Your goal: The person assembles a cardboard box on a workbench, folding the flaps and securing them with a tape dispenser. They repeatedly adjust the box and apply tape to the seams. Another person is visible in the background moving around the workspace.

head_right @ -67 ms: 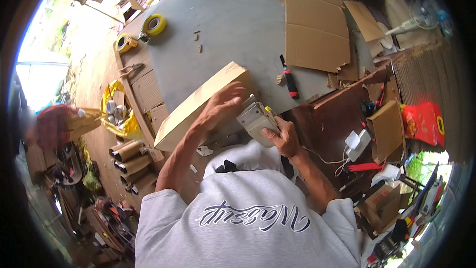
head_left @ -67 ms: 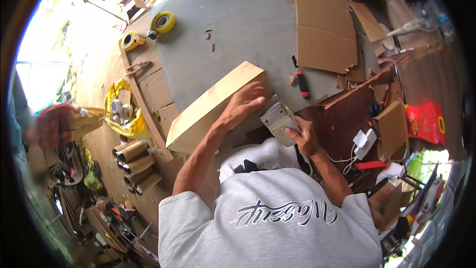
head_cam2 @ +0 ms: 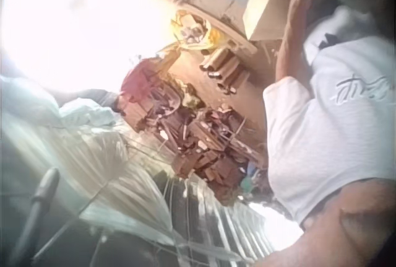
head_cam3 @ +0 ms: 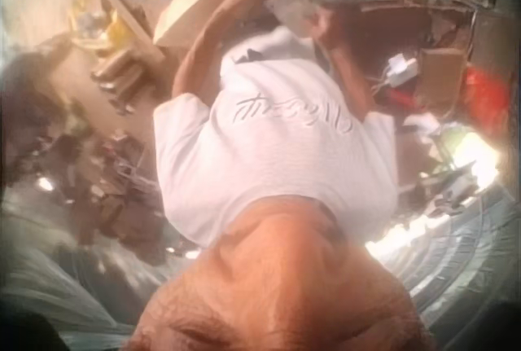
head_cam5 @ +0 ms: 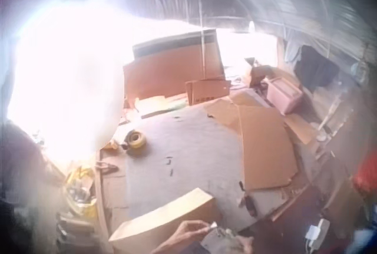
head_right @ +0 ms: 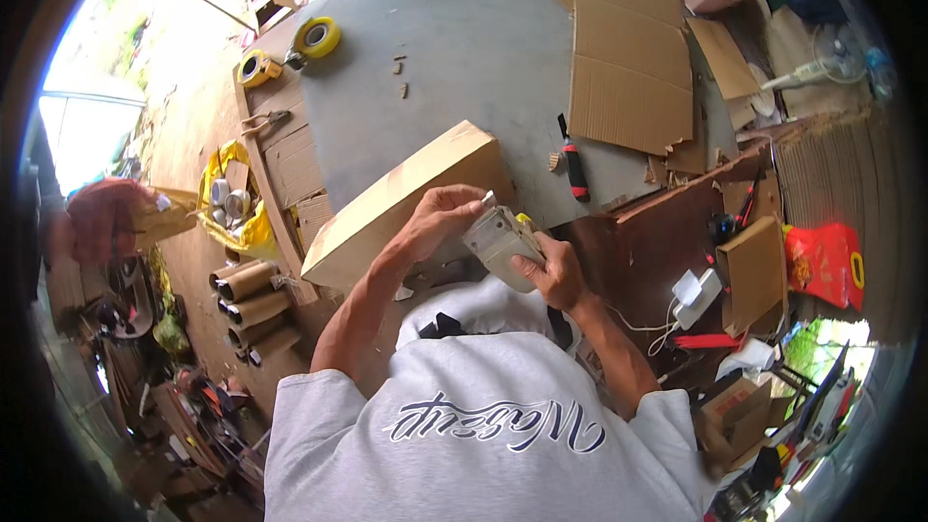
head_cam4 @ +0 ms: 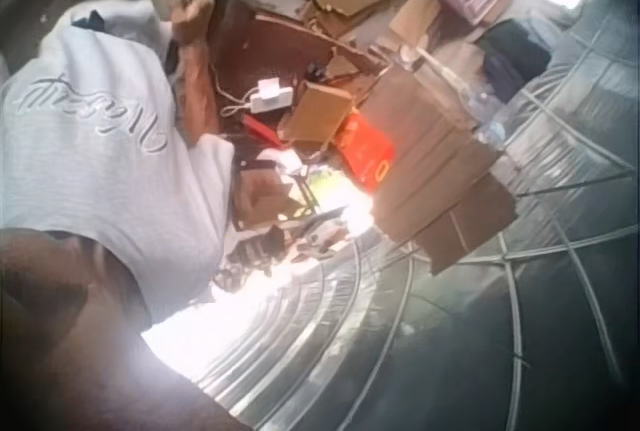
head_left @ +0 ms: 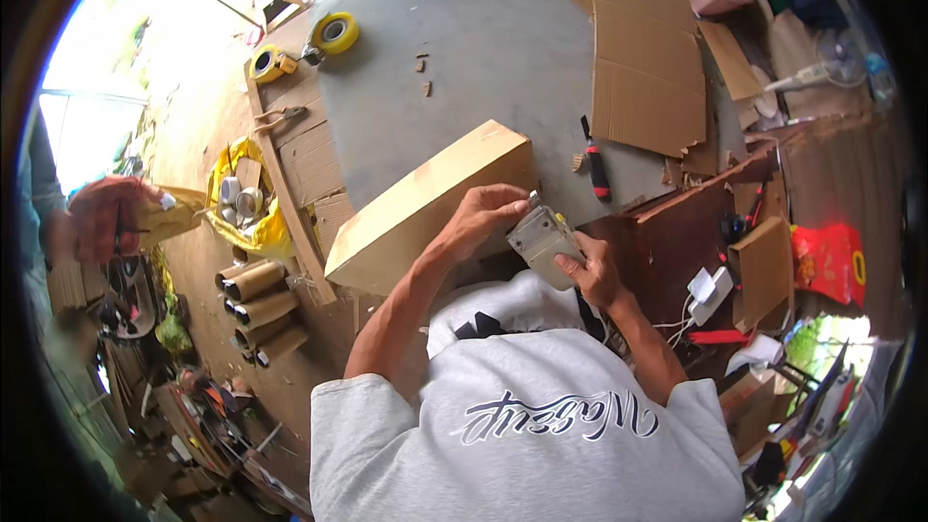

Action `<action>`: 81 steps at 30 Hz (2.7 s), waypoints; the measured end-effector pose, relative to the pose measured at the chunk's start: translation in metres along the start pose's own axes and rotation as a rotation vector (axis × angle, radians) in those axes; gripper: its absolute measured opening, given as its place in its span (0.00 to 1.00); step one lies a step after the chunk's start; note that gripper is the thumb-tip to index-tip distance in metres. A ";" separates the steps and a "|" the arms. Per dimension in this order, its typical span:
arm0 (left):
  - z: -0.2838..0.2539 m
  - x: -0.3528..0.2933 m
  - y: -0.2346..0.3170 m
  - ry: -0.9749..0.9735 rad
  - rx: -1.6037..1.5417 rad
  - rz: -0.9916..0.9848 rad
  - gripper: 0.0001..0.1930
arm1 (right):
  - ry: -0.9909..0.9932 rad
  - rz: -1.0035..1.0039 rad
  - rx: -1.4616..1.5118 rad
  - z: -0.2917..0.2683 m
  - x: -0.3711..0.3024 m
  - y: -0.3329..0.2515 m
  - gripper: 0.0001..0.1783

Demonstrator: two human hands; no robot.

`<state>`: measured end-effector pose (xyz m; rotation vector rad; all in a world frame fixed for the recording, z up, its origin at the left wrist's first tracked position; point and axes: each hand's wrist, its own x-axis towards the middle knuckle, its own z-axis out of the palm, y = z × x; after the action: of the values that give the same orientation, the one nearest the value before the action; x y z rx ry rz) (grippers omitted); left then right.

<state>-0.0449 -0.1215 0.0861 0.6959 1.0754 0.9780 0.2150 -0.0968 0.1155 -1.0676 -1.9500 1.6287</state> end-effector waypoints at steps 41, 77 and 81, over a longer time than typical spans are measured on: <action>-0.088 0.111 -0.010 0.584 0.748 0.213 0.09 | -0.027 0.372 0.298 0.023 0.074 0.116 0.33; -0.087 0.011 -0.004 0.666 1.494 0.210 0.12 | 0.062 0.172 0.221 0.029 0.082 0.097 0.32; -0.126 0.024 0.025 0.658 1.506 0.135 0.20 | 0.076 0.232 0.281 0.032 0.053 0.109 0.32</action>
<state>-0.1673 -0.0880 0.0544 1.7107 2.3862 0.3190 0.1918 -0.0741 -0.0053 -1.2549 -1.5378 1.8853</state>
